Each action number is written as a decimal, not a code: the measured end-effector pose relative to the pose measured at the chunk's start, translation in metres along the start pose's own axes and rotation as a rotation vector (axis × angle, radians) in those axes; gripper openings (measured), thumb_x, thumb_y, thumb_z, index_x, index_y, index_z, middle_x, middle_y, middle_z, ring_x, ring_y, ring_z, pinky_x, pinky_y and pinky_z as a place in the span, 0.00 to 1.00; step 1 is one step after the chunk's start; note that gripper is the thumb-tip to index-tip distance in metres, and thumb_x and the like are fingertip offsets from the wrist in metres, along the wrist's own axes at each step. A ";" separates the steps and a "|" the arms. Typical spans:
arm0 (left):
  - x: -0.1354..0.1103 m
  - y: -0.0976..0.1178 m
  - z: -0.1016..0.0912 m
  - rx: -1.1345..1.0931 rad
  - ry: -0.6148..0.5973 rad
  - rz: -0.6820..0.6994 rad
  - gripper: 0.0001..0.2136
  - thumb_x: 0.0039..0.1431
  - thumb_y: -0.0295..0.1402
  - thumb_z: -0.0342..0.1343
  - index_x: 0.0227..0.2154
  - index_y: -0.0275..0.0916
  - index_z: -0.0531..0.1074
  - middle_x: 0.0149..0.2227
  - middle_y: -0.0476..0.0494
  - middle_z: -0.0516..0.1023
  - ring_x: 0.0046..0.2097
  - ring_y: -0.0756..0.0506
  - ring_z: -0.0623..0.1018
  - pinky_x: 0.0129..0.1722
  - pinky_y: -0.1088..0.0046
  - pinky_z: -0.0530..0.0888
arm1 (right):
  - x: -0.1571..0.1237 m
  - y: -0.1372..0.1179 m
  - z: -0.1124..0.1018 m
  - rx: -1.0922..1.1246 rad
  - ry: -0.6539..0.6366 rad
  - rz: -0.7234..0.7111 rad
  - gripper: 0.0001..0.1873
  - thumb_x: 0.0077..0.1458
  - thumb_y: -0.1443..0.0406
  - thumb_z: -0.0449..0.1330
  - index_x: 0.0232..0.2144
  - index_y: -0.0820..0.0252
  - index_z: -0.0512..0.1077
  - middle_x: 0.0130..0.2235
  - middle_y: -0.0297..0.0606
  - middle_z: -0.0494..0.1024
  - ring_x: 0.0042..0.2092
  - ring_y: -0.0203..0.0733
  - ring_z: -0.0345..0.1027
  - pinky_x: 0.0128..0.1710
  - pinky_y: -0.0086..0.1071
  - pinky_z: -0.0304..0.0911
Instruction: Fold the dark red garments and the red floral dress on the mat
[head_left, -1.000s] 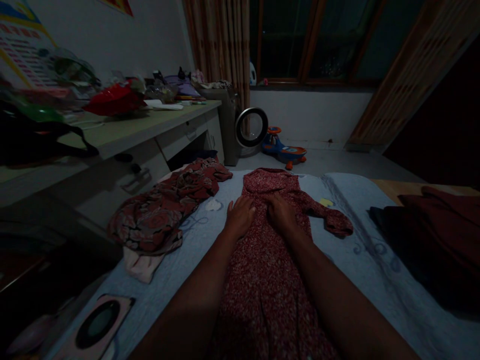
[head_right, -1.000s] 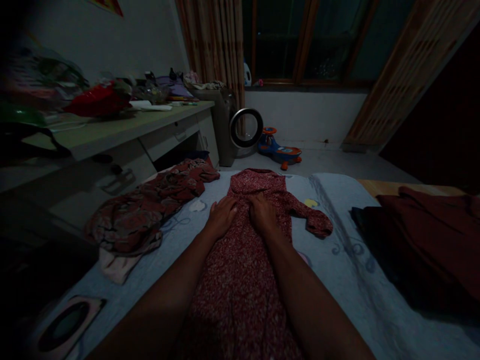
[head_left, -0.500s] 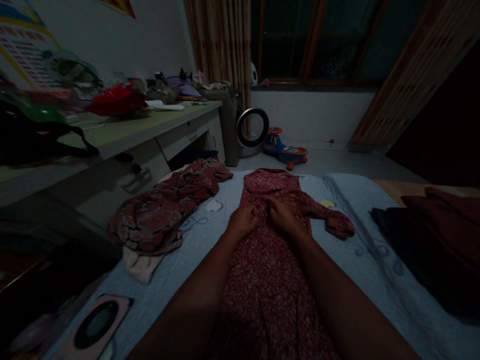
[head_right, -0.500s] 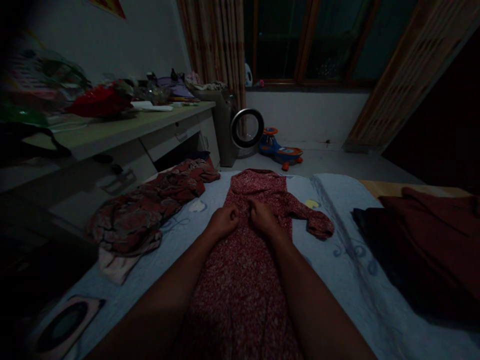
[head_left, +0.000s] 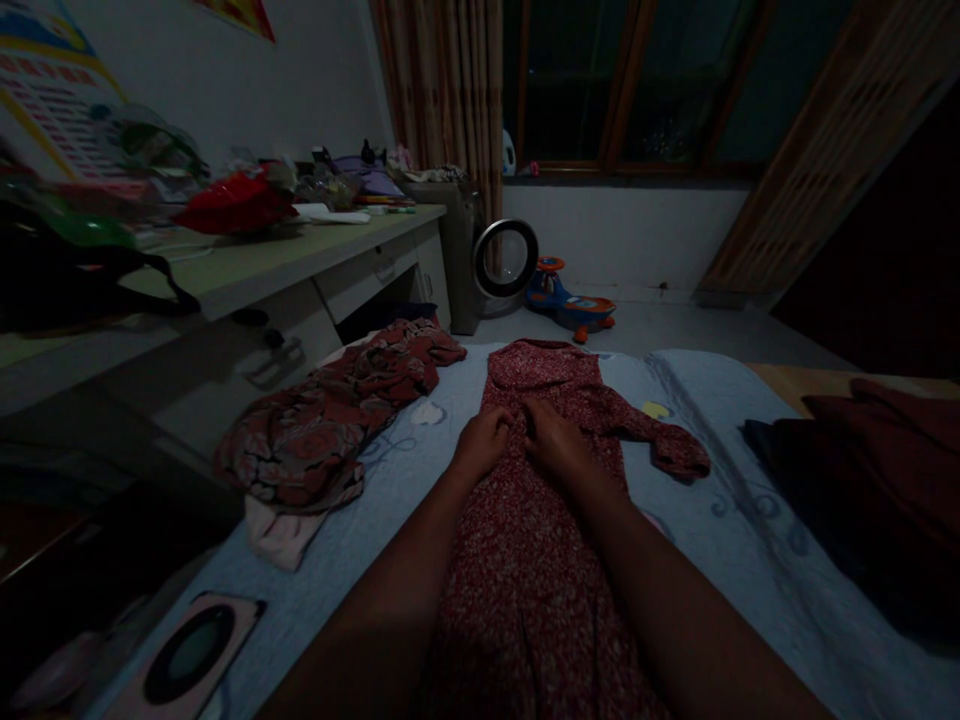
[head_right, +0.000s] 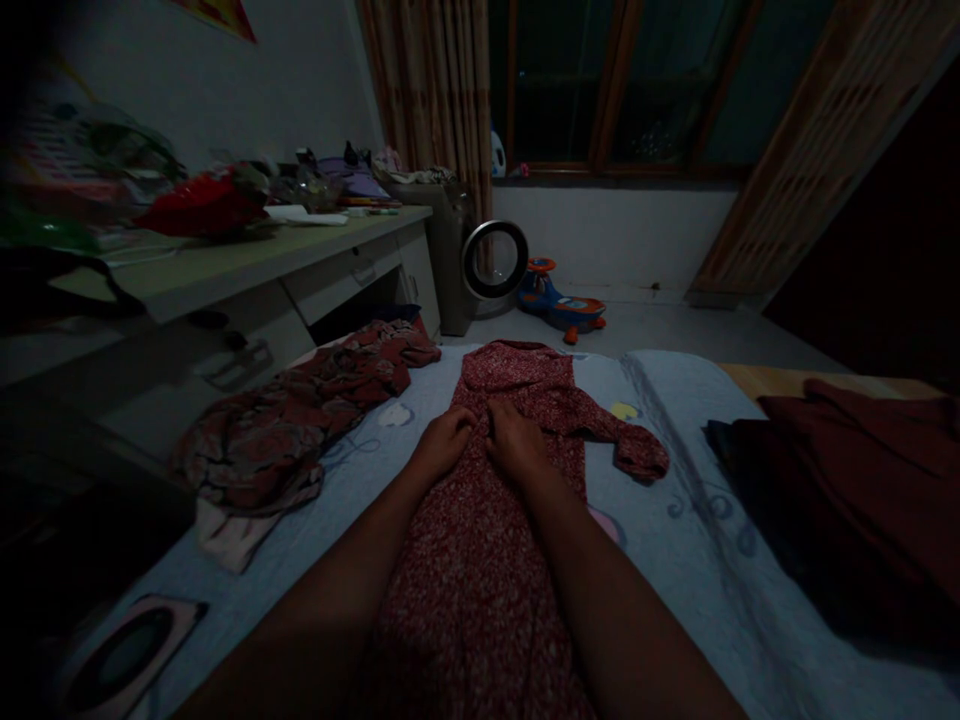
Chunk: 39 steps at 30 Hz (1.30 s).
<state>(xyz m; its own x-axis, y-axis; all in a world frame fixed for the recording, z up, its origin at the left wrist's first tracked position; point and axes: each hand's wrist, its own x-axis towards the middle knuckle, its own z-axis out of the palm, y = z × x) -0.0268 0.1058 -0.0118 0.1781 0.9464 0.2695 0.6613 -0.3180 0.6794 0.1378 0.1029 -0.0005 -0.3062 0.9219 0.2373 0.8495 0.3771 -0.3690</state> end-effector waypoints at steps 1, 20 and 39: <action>-0.001 0.000 0.001 0.042 -0.017 0.014 0.09 0.56 0.23 0.50 0.36 0.39 0.73 0.40 0.45 0.77 0.45 0.46 0.76 0.48 0.70 0.71 | 0.000 -0.002 0.000 -0.018 0.014 0.020 0.33 0.55 0.70 0.56 0.63 0.60 0.60 0.60 0.47 0.68 0.57 0.49 0.66 0.52 0.38 0.64; -0.013 0.004 0.011 0.450 -0.104 0.102 0.21 0.63 0.32 0.50 0.59 0.39 0.63 0.61 0.39 0.68 0.63 0.40 0.64 0.64 0.55 0.58 | 0.022 0.030 -0.016 -0.062 0.082 0.095 0.12 0.56 0.70 0.53 0.36 0.64 0.76 0.41 0.44 0.79 0.43 0.42 0.69 0.44 0.30 0.57; -0.005 0.001 0.001 0.480 -0.055 -0.025 0.18 0.65 0.30 0.48 0.57 0.40 0.66 0.62 0.38 0.68 0.63 0.39 0.65 0.62 0.53 0.61 | 0.155 0.004 0.020 -0.017 -0.032 0.155 0.21 0.56 0.67 0.59 0.53 0.68 0.72 0.52 0.48 0.78 0.51 0.44 0.71 0.48 0.27 0.61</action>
<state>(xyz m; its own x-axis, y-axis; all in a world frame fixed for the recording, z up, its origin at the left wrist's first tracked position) -0.0260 0.1006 -0.0132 0.1878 0.9592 0.2116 0.9249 -0.2452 0.2905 0.0852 0.2495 0.0169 -0.1841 0.9714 0.1503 0.8948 0.2289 -0.3833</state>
